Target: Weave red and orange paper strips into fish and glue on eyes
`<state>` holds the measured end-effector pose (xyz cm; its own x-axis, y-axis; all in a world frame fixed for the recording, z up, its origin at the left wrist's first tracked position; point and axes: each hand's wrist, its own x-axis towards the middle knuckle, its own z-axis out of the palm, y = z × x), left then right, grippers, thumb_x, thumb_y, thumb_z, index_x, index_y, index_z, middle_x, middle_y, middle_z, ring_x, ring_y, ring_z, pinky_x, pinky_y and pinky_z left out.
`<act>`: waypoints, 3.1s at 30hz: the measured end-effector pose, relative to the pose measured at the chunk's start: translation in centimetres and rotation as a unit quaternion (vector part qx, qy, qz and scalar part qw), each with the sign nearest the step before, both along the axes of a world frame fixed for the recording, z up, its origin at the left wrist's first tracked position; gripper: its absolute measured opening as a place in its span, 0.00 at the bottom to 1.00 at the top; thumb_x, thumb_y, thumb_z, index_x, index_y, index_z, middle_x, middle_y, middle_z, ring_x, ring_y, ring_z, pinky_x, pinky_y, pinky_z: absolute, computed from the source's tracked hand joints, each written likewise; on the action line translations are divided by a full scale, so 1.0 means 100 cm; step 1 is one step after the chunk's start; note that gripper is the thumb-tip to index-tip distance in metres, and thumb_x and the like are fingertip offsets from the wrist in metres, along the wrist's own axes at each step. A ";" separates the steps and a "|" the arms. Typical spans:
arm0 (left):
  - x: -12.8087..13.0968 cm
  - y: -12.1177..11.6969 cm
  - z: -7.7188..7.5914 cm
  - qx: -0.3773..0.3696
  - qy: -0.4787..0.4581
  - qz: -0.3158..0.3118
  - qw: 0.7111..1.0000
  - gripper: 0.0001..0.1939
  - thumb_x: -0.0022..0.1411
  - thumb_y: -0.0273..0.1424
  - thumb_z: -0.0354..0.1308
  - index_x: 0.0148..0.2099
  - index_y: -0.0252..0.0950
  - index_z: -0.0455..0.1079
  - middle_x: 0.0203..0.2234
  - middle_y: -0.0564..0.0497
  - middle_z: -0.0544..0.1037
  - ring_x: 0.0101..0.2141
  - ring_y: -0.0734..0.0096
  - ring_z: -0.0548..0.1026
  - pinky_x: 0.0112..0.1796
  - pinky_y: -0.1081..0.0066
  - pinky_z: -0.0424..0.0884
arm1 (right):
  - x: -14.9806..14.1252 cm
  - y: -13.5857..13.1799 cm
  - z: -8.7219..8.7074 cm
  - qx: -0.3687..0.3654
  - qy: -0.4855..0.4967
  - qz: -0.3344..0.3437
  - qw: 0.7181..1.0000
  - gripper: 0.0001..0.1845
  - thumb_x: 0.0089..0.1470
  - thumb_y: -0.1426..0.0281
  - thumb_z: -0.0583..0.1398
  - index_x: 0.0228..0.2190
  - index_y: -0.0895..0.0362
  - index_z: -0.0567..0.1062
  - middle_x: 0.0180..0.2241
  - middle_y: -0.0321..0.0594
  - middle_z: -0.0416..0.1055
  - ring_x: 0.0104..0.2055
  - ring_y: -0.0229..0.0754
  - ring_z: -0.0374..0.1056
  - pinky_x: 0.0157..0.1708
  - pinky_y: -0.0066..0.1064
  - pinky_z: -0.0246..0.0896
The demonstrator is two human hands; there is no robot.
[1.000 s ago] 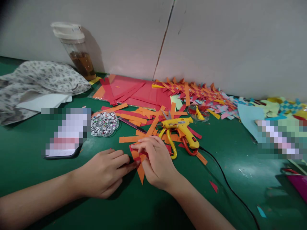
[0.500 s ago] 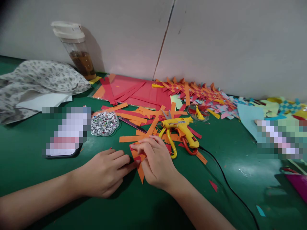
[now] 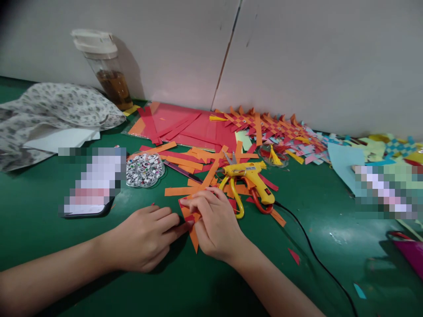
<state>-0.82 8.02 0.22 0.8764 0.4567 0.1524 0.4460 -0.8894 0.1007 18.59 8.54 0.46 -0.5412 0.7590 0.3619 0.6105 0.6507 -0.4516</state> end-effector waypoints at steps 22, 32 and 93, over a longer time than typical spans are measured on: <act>0.000 -0.001 -0.001 0.002 -0.002 0.000 1.000 0.16 0.60 0.30 0.44 0.49 0.34 0.64 0.30 0.49 0.69 0.28 0.65 0.66 0.25 0.64 0.62 | 0.003 0.002 0.000 -0.026 0.006 0.005 1.000 0.17 0.42 0.81 0.50 0.35 0.53 0.62 0.41 0.36 0.73 0.45 0.44 0.63 0.49 0.44 0.48; 0.000 -0.001 0.000 -0.010 0.002 0.001 1.000 0.18 0.61 0.30 0.43 0.52 0.33 0.62 0.32 0.48 0.70 0.30 0.64 0.67 0.26 0.64 0.62 | 0.007 0.000 0.001 -0.047 0.071 -0.005 0.996 0.16 0.42 0.81 0.50 0.34 0.53 0.62 0.42 0.35 0.73 0.47 0.45 0.60 0.48 0.44 0.51; -0.005 -0.004 -0.004 -0.072 -0.183 0.093 0.976 0.05 0.55 0.25 0.48 0.36 0.37 0.62 0.31 0.50 0.74 0.31 0.68 0.72 0.31 0.68 0.68 | 0.019 -0.025 0.009 0.122 0.193 -0.066 0.971 0.09 0.48 0.79 0.49 0.29 0.51 0.57 0.40 0.39 0.75 0.44 0.47 0.67 0.51 0.55 0.49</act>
<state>-1.31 7.58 -0.14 0.6751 0.6434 0.3610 0.5099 -0.7605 0.4020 20.47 6.06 1.34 -0.2331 0.6781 0.6971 0.5110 0.6953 -0.5055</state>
